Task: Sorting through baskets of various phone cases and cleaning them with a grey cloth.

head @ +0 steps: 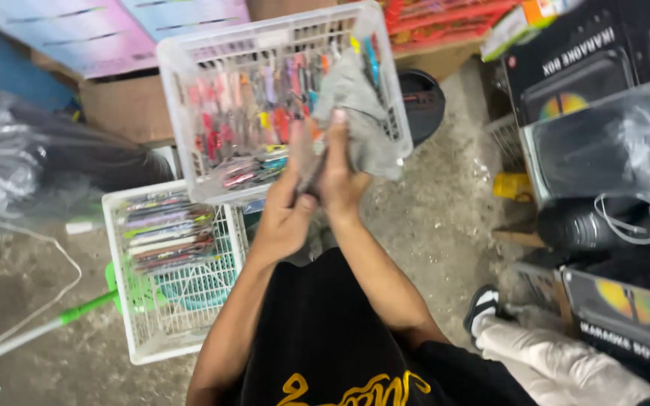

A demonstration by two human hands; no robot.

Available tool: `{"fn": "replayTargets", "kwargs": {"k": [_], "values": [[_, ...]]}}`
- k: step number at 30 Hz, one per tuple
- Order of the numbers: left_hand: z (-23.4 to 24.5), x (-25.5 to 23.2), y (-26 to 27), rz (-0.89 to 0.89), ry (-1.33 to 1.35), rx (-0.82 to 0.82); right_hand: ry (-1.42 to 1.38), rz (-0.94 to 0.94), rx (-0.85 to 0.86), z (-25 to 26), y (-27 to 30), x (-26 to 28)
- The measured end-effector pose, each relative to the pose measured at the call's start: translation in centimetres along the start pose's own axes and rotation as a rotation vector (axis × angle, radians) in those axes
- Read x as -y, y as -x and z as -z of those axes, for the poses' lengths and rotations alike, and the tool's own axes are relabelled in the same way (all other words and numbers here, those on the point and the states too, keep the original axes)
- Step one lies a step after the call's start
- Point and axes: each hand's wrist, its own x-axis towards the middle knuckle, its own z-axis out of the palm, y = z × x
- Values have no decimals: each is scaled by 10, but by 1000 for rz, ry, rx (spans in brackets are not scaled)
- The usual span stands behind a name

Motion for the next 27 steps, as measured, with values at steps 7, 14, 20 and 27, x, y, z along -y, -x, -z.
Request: {"fn": "replayTargets", "kwargs": {"k": [7, 14, 20, 27], "values": [[19, 23, -6, 24, -110, -36, 116, -268, -79, -29, -18, -27], [42, 32, -15, 26, -84, 37, -64, -44, 54, -30, -41, -79], [76, 49, -10, 411, -263, 54, 106, 174, 154, -5, -55, -58], [80, 58, -33, 389, -178, -62, 351, 752, 954, 40, -90, 25]]}}
